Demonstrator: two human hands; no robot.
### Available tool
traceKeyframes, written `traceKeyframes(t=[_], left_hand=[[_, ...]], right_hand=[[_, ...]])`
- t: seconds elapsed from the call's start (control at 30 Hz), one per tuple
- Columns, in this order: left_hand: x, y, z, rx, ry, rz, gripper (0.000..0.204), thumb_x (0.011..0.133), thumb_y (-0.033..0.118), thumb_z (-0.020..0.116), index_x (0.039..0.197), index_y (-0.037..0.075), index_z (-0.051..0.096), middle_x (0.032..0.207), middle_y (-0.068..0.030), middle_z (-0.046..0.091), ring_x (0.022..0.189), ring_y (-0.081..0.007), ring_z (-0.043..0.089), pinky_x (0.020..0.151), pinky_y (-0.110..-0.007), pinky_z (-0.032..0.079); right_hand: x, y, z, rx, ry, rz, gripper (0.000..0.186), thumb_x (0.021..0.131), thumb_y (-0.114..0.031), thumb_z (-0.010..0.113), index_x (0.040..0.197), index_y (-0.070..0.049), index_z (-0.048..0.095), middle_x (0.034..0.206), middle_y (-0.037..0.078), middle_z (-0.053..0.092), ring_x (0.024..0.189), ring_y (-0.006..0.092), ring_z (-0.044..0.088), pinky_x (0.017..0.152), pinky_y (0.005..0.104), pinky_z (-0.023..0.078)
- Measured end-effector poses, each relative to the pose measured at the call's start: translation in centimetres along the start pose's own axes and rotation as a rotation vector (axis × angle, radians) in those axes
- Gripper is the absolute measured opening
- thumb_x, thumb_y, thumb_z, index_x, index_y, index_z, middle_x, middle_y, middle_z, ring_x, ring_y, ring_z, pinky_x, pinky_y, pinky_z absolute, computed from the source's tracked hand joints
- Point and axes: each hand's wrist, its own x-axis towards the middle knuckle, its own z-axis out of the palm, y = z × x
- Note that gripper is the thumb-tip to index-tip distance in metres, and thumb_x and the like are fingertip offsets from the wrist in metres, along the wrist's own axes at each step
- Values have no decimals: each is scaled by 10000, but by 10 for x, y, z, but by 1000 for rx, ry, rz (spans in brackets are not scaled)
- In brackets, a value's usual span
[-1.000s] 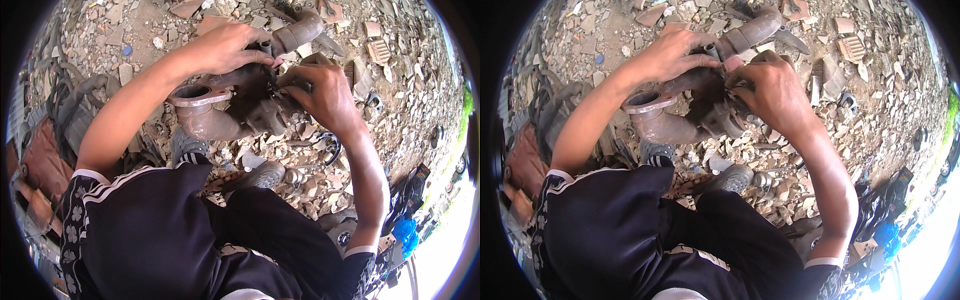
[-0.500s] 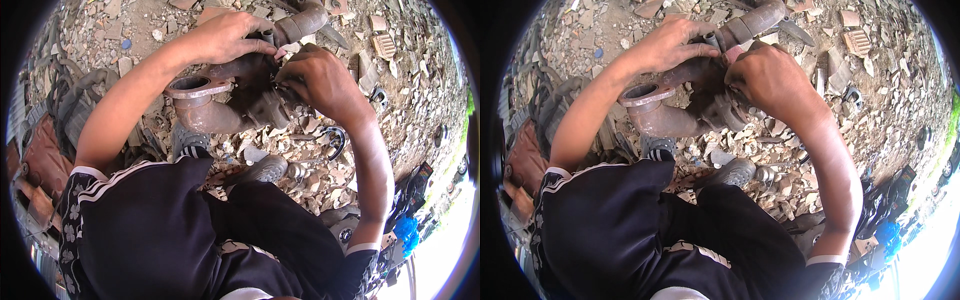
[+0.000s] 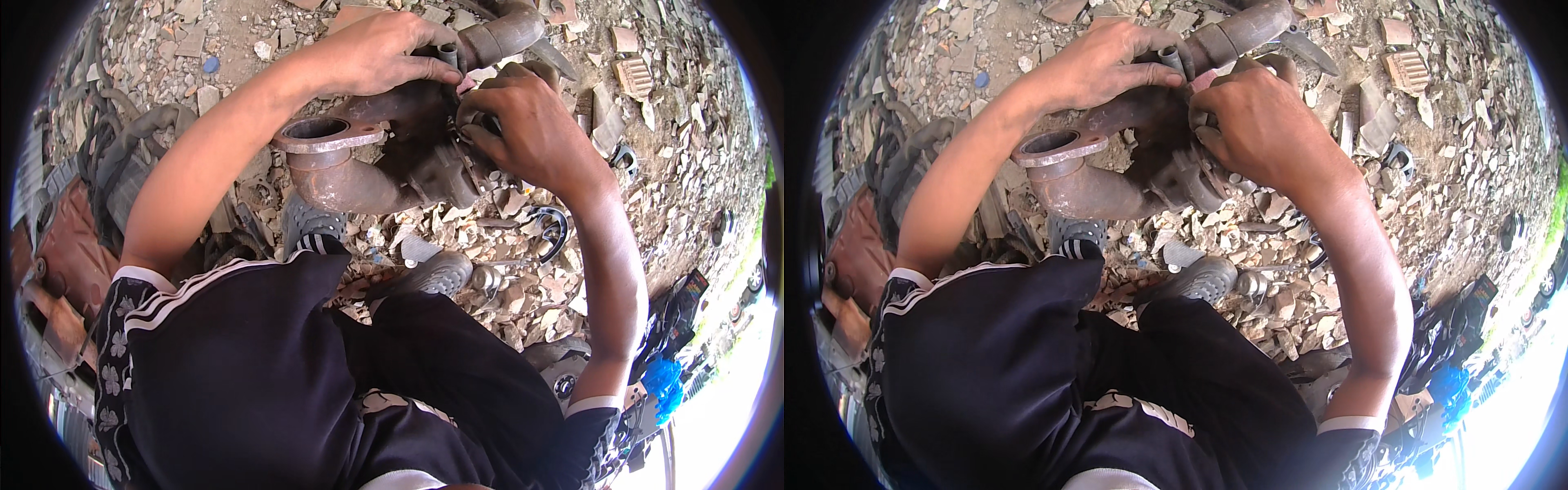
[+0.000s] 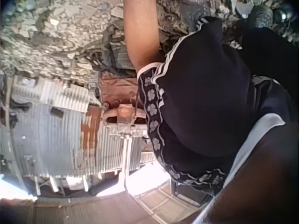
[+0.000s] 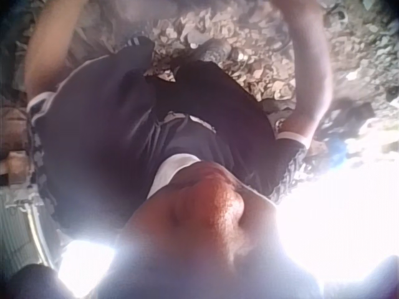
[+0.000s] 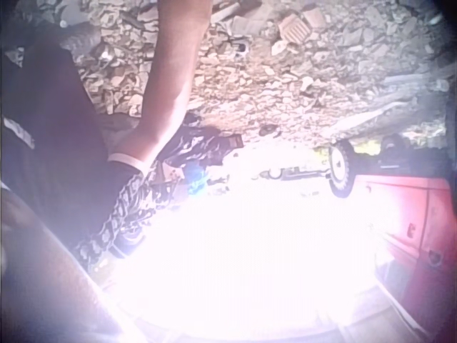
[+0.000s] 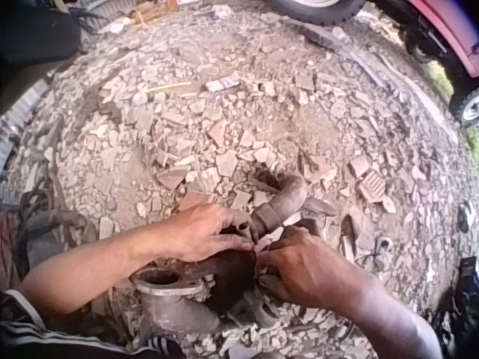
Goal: The person sits on a debris-covered ground and uses a hammer and chisel to separate a turbocharger housing from an exhaust manifold. They repeatedly strike the chisel to break the joint, then pull the housing away and inspect the separated parts.
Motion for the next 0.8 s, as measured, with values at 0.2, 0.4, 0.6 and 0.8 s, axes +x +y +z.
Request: traceKeyframes(t=[0.2,0.4,0.6,0.8], left_hand=[[0,3,-2,43,-7,-54,393,954,444,673,1163,118,739,1048,-158,753,1019,-357,703,943,-469,521],[4,1,-12,-55,-123,-46,370,988,383,679,1216,92,697,1072,-179,753,998,-321,730,896,-442,550],[5,-1,-9,-92,-101,-16,335,996,359,672,1195,91,702,1065,-160,753,981,-320,725,873,-416,555],[6,-2,-10,-150,-138,-22,305,996,324,682,1192,92,706,1068,-146,759,979,-300,727,873,-409,557]], right_hand=[[-2,6,-1,45,3,-71,111,853,-125,730,935,-52,738,902,129,728,936,340,660,881,455,507],[1,10,-7,29,-69,-87,102,865,-124,719,937,-52,733,900,127,726,932,346,653,874,459,501],[3,10,-12,-1,-75,-51,126,867,-140,726,960,-56,737,901,133,721,950,349,650,889,459,493],[5,8,-9,-21,-52,-23,195,845,-169,763,988,-37,755,898,180,729,910,373,677,887,469,505]])
